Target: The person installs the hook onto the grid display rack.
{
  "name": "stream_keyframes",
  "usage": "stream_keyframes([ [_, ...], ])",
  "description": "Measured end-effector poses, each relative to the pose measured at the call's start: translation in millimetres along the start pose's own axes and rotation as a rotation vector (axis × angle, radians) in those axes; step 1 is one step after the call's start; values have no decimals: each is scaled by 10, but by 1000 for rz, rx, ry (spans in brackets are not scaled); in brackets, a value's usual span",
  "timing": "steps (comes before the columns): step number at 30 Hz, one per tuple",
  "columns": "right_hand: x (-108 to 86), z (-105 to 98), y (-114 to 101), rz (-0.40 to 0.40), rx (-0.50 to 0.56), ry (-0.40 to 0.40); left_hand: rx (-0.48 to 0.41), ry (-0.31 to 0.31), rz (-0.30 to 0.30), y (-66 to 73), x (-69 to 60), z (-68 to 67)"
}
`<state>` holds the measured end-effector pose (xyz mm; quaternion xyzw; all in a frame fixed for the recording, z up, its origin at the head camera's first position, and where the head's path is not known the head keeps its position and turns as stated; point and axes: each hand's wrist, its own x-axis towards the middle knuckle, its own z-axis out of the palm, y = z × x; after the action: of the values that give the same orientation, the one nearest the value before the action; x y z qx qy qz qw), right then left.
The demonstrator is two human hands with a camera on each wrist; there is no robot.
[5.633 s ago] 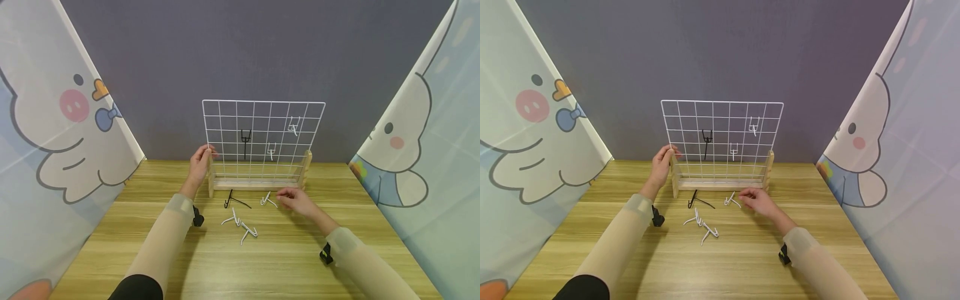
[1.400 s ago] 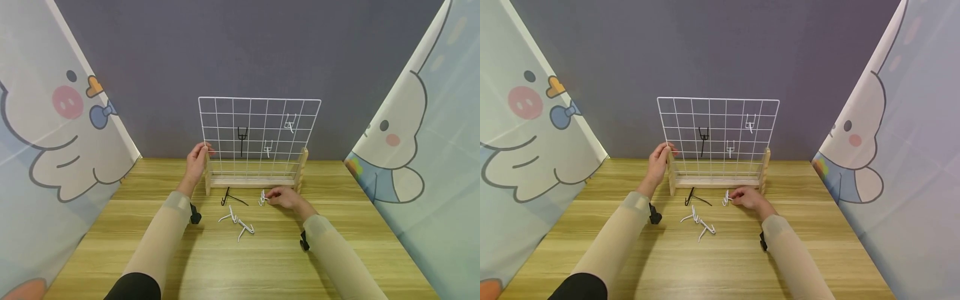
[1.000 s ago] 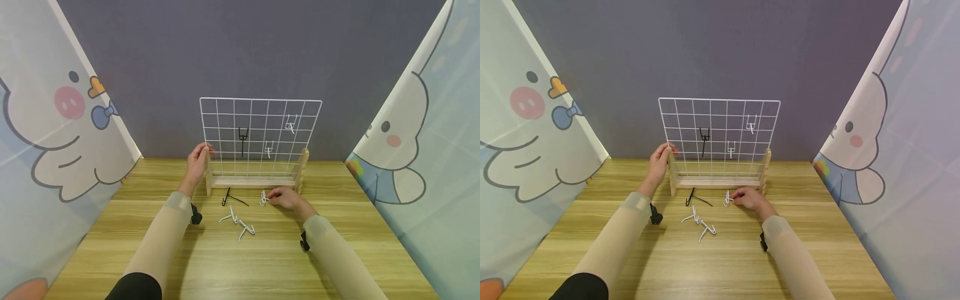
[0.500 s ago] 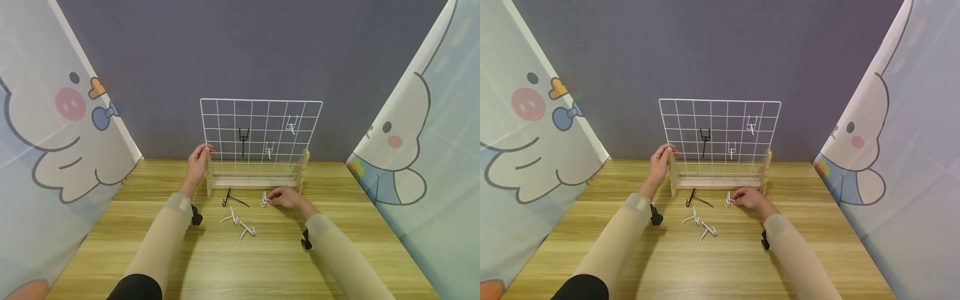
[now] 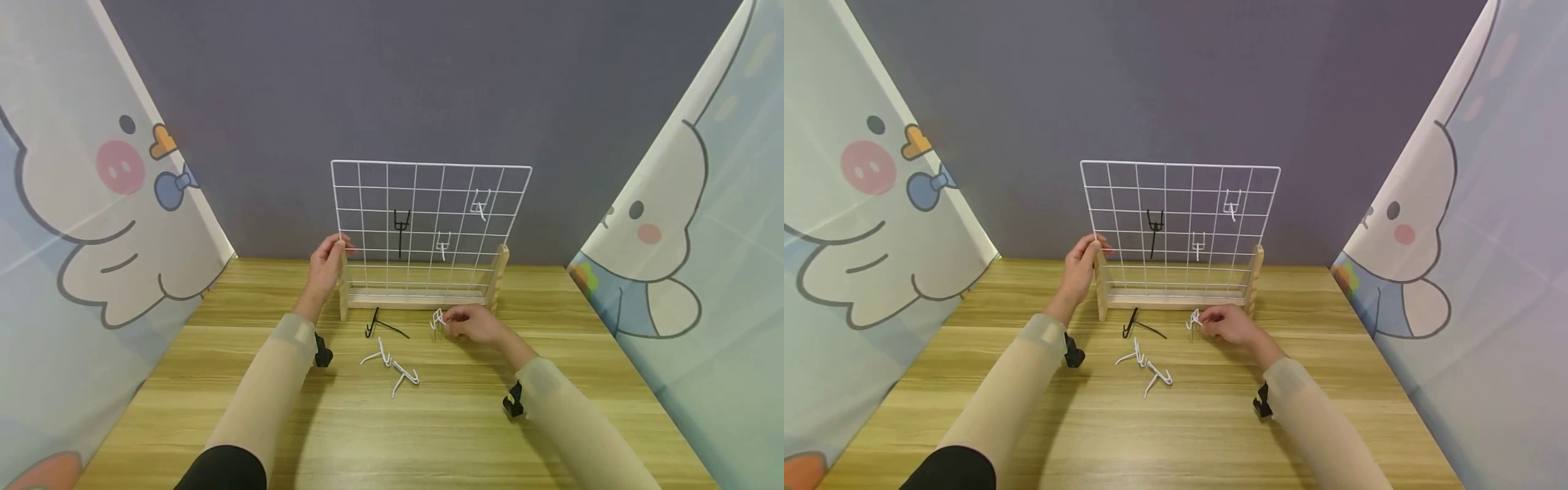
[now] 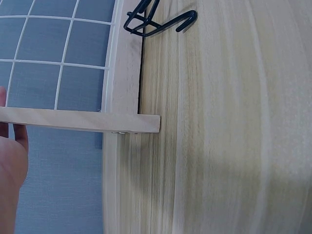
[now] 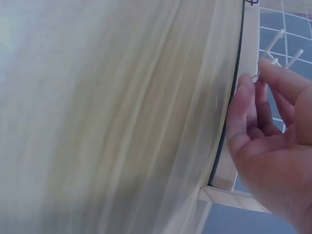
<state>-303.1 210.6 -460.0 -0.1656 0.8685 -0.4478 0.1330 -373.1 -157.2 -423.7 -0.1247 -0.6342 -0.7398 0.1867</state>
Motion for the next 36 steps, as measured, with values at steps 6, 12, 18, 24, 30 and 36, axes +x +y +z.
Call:
stream_keyframes([
  [6,-102,19,-18,13,124,9,-28,-9,0,-8,-1,4],
  [12,-184,48,-5,4,289,14,-37,-6,6,-18,-2,6],
  [18,-255,52,-40,-22,367,55,-24,-1,13,-15,5,2],
  [24,-300,57,-101,-18,431,88,-13,1,2,-9,10,1],
  [30,-356,57,-147,-26,491,100,-13,-15,10,-10,7,-12],
  [36,-404,49,-188,-32,559,137,-27,-28,31,-30,24,-25],
])
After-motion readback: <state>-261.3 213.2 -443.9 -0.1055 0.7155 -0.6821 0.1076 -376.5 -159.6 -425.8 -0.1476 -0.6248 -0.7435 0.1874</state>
